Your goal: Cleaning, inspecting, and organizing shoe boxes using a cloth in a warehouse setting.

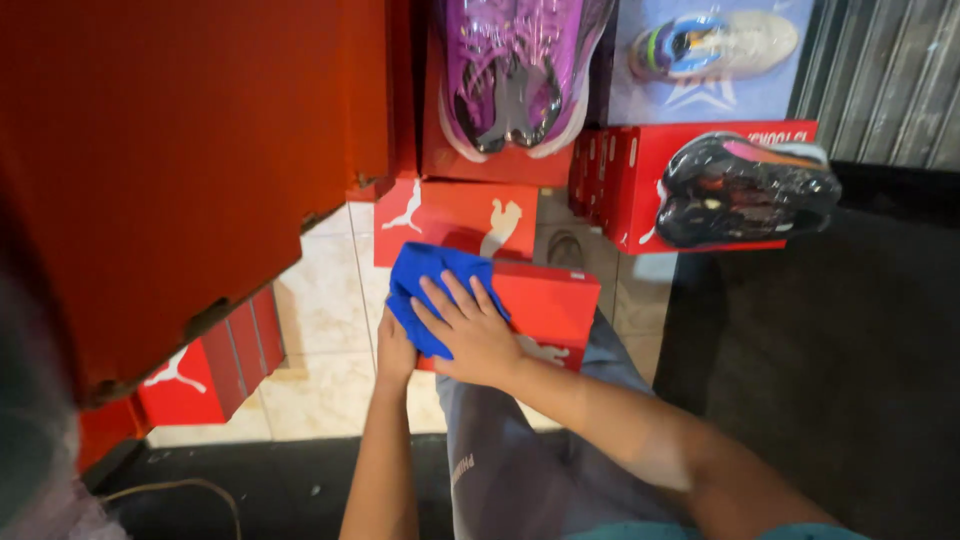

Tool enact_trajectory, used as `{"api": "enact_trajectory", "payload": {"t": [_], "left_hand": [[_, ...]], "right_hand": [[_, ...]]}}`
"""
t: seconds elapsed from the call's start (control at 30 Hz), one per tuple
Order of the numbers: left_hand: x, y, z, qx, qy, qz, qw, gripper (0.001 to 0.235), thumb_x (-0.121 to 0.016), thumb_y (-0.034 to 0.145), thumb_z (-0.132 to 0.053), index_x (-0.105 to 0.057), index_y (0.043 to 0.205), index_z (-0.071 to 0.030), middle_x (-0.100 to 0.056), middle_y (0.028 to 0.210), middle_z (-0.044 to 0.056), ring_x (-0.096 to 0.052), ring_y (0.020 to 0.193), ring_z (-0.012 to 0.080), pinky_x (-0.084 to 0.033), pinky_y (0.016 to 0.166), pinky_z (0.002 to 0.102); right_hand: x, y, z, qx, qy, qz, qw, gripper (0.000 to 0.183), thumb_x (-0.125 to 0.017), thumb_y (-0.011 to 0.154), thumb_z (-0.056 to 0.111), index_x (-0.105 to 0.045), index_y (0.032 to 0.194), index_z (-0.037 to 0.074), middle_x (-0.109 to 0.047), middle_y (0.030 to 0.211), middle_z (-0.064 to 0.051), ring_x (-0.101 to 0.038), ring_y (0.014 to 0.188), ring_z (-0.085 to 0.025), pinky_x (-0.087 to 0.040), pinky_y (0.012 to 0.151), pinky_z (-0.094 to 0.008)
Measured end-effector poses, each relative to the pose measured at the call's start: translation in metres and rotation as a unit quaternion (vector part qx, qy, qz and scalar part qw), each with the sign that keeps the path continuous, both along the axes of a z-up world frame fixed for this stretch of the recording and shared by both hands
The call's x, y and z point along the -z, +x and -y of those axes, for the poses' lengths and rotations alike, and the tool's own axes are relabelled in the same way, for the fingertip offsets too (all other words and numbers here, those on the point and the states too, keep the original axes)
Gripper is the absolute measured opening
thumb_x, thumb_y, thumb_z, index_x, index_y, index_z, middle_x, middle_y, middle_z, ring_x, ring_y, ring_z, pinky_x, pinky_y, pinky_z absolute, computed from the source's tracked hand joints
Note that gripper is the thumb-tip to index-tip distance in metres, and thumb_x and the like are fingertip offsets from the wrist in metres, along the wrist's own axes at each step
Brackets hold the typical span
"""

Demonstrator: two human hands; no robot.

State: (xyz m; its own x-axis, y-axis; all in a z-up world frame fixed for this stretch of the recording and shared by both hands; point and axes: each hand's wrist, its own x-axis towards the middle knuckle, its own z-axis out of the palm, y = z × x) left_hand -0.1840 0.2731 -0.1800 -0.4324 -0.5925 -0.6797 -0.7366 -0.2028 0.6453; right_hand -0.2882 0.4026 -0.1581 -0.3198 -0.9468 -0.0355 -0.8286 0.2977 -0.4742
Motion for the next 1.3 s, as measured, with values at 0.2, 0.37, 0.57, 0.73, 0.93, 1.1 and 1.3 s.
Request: {"api": "enact_trajectory", "payload": {"t": [0.2,0.37,0.57,0.73,0.93,1.1,1.3], "left_hand": [[-0.065,-0.037,0.004,0.026,0.017,-0.012,0.999,0.059,-0.023,0.109,-0.044,-0.042,0.156,-0.014,-0.049,0.151,0.024,-0.041,0.143,0.043,-0.03,0.121,0.056],[-0.041,-0.019,-0.004,0.032,-0.021,0.011,0.999,0.055,-0.026,0.109,-0.038,-0.046,0.155,-0.017,-0.057,0.143,0.023,-0.048,0.138,0.0392,-0.034,0.119,0.054],[-0.016,-0.015,-0.004,0.02,-0.051,-0.021,0.998,0.051,-0.03,0.11,-0.029,-0.052,0.146,-0.001,-0.057,0.137,0.033,-0.049,0.134,0.0474,-0.036,0.116,0.056],[-0.057,-0.035,-0.001,0.02,-0.033,0.013,0.999,0.056,-0.026,0.108,-0.043,-0.05,0.152,-0.017,-0.062,0.136,0.025,-0.052,0.133,0.0432,-0.039,0.114,0.054],[-0.063,-0.035,-0.007,0.045,-0.076,0.074,0.993,0.052,-0.031,0.107,-0.039,-0.051,0.151,-0.022,-0.066,0.127,0.027,-0.059,0.122,0.0482,-0.044,0.108,0.059],[-0.037,-0.026,-0.013,0.053,-0.119,0.111,0.985,0.049,-0.037,0.106,-0.043,-0.051,0.15,-0.029,-0.071,0.113,0.028,-0.064,0.112,0.0507,-0.049,0.098,0.06],[-0.016,-0.013,-0.011,0.043,-0.126,0.14,0.981,0.048,-0.038,0.105,-0.052,-0.057,0.145,-0.034,-0.074,0.105,0.024,-0.067,0.107,0.0469,-0.053,0.092,0.057]], "right_hand": [[-0.001,-0.01,-0.12,-0.076,0.013,-0.024,0.997,0.077,-0.03,0.095,0.069,-0.023,0.162,0.032,-0.014,0.174,-0.001,-0.005,0.16,-0.027,0.001,0.126,-0.053],[0.006,-0.034,-0.102,0.03,0.066,-0.021,0.997,0.101,-0.072,0.07,0.061,-0.036,0.16,0.031,-0.025,0.169,-0.01,-0.022,0.152,-0.043,-0.02,0.115,-0.066],[0.01,0.016,-0.012,0.057,0.002,-0.01,0.998,0.099,-0.072,0.068,0.057,-0.04,0.157,0.028,-0.026,0.17,-0.006,-0.019,0.157,-0.037,-0.013,0.122,-0.062],[0.012,0.022,-0.104,0.029,0.028,0.038,0.998,0.096,-0.072,0.069,0.06,-0.042,0.156,0.032,-0.028,0.17,-0.004,-0.025,0.154,-0.036,-0.027,0.116,-0.061],[0.024,-0.02,-0.154,0.127,0.038,-0.072,0.989,0.093,-0.063,0.077,0.064,-0.041,0.159,0.028,-0.029,0.169,-0.01,-0.021,0.154,-0.044,-0.015,0.12,-0.062],[0.019,0.001,-0.038,0.076,0.015,-0.021,0.997,0.103,-0.076,0.067,0.057,-0.039,0.158,0.026,-0.028,0.169,-0.01,-0.024,0.154,-0.041,-0.017,0.118,-0.066],[-0.007,0.036,-0.108,0.088,-0.026,-0.009,0.996,0.087,-0.073,0.069,0.052,-0.052,0.15,0.03,-0.041,0.163,-0.006,-0.029,0.153,-0.036,-0.019,0.12,-0.058]]}}
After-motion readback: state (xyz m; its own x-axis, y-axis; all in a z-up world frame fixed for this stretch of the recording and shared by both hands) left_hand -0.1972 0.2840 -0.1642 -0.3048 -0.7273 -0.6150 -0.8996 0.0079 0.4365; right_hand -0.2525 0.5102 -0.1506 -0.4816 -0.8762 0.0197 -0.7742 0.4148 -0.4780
